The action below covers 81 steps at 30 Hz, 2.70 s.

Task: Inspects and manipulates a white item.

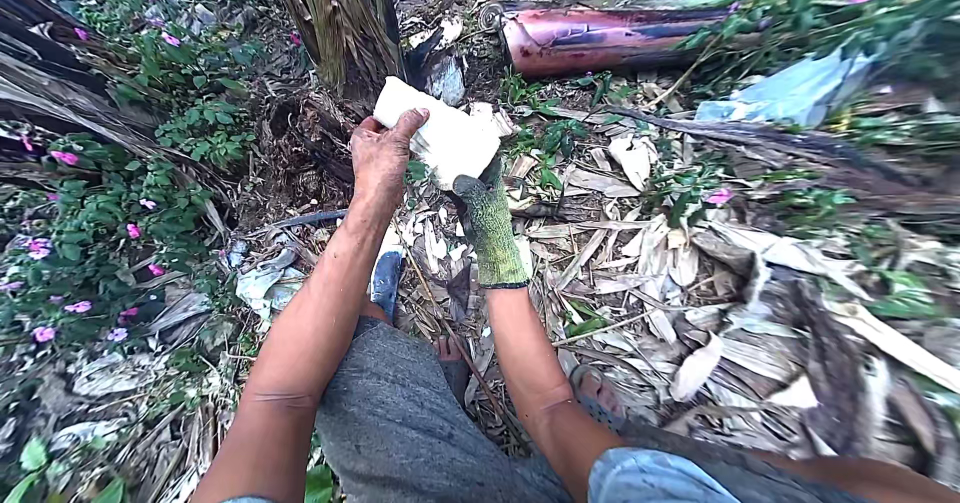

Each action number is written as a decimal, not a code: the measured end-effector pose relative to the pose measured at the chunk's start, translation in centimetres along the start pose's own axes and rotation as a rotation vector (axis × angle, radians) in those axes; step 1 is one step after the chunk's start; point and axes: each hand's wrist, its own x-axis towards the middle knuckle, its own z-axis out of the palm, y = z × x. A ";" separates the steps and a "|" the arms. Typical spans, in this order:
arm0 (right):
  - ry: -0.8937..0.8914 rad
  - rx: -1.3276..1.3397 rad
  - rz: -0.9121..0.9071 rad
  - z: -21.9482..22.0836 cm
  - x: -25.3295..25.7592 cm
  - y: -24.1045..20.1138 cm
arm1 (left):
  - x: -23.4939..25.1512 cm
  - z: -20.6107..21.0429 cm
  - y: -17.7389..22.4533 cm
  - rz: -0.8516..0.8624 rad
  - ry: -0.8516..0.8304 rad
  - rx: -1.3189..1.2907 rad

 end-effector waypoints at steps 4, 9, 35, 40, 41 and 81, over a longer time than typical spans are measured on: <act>0.230 0.015 0.290 3.2 1.7 -4.7 | -0.4 -0.1 0.0 0.013 -0.094 0.030; 0.219 -0.052 0.060 1.0 0.5 -1.0 | -1.0 0.4 -0.4 0.034 -0.212 0.057; 0.138 0.556 0.244 2.6 1.7 -2.0 | 0.5 -1.4 -0.2 0.274 -0.303 0.301; 0.091 0.716 0.317 2.6 1.8 -1.7 | 0.5 -1.6 0.0 0.318 -0.270 0.278; 0.074 0.761 0.330 2.5 1.7 -1.5 | 0.4 -1.6 0.1 0.336 -0.272 0.280; -0.017 1.199 0.287 4.8 0.6 -2.6 | -5.7 0.9 -0.3 0.765 -0.125 0.362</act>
